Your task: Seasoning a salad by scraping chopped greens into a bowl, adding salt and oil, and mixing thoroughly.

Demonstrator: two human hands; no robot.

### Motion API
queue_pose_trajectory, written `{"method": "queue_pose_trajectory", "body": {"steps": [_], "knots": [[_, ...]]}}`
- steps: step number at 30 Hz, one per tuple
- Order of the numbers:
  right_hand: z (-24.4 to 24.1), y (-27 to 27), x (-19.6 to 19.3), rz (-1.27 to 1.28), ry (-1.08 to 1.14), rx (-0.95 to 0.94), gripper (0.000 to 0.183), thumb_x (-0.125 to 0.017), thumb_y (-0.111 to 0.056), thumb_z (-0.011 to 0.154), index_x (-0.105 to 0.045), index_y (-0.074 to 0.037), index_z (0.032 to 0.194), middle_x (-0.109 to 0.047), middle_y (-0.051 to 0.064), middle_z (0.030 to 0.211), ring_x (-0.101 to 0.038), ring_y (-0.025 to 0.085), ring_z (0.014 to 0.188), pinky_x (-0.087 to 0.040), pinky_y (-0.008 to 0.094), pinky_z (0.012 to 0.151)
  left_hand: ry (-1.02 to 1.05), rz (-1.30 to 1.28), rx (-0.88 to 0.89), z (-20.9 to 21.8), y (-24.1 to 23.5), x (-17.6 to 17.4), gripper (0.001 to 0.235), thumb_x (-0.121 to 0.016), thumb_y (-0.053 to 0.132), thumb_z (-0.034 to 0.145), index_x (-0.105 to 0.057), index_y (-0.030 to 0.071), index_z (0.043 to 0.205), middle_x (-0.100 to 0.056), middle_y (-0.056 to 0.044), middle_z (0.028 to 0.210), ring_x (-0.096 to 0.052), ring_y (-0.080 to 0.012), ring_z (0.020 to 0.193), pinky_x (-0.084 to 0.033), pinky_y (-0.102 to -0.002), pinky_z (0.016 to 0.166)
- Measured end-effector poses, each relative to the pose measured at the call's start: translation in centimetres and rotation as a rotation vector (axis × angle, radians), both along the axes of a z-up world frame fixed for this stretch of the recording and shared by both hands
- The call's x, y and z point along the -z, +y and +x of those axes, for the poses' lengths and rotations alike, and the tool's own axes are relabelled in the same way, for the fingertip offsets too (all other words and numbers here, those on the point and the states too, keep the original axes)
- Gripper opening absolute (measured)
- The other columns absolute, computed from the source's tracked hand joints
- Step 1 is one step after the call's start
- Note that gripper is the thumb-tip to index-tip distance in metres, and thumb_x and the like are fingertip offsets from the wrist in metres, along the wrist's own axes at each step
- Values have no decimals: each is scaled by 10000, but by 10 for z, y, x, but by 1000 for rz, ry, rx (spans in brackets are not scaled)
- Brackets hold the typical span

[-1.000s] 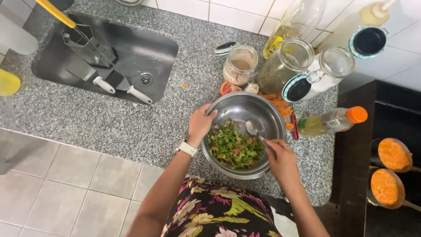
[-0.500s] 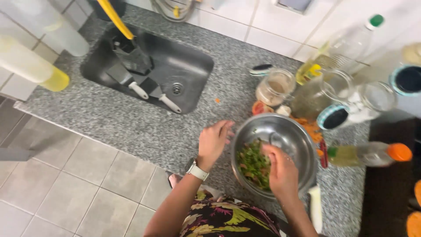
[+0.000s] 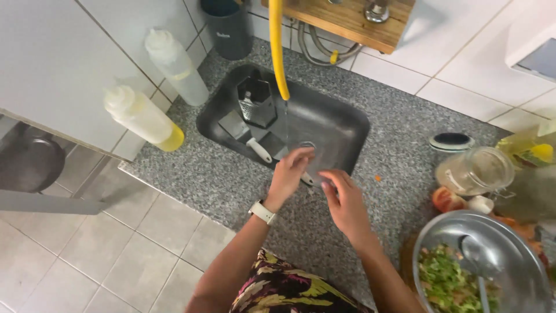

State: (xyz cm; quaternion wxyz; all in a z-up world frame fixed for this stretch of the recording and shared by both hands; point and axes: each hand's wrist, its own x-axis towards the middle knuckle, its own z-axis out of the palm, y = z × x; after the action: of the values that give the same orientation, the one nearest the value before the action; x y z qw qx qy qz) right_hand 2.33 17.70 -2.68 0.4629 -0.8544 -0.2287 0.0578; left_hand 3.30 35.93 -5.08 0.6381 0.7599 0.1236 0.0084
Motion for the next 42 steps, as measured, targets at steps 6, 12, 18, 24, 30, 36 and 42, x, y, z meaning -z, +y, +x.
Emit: {"method": "queue_pose_trajectory", "body": {"steps": [6,12,18,24,30,36,42], "knots": [[91,151,70,824,556,265,211,-560,-104,1053,-716,-16,1166,-691,132,1070,-661,216,946,-585,398,808,135,-353,-97,62,53,8,486,-386,431,1078,-533,164,1457,-571,-172,1418,-533,-373,1318,-491,-499,1044],[227,200,232,549,560,395,447,-407,-262,1108,-583,40,1386,-544,340,1438,-492,471,1378,-366,558,1151,274,-578,-183,108,60,8,606,-324,532,1061,-344,216,1578,-333,-140,1602,-308,-380,1469,-298,-514,1183],[220,200,232,375,475,351,404,-474,-342,1059,-627,-88,1332,-586,291,1379,-534,436,1334,-390,509,1138,161,-683,-12,130,84,102,751,-220,659,1059,-177,197,1650,-161,-205,1685,-179,-436,1530,-151,-629,1239],[208,204,234,177,364,296,356,-555,-439,1000,-682,-241,1268,-638,232,1309,-584,393,1281,-420,449,1122,415,-827,-238,171,54,164,673,-382,497,1038,-296,154,1610,-426,-269,1556,-509,-466,1342,-442,-589,1077],[197,209,239,-7,250,263,313,-636,-534,941,-738,-394,1203,-690,174,1239,-635,351,1227,-450,391,1106,180,-1167,-56,180,81,181,657,-545,540,994,-433,137,1500,-683,-186,1077,-752,-292,982,-604,-388,871],[216,193,274,-130,-95,223,266,-542,-502,1002,-733,-330,1067,-581,156,961,-575,368,979,-426,432,933,324,-1155,-88,160,81,94,471,-437,486,1038,-357,148,720,-453,-103,600,-487,-247,502,-388,-377,450],[205,176,254,-518,-578,76,410,-430,-419,1019,-662,-161,801,-550,88,611,-545,289,596,-462,433,589,483,-994,-207,162,94,152,255,-555,428,984,-584,181,1040,-597,-114,1035,-607,-310,909,-509,-522,745]]}}
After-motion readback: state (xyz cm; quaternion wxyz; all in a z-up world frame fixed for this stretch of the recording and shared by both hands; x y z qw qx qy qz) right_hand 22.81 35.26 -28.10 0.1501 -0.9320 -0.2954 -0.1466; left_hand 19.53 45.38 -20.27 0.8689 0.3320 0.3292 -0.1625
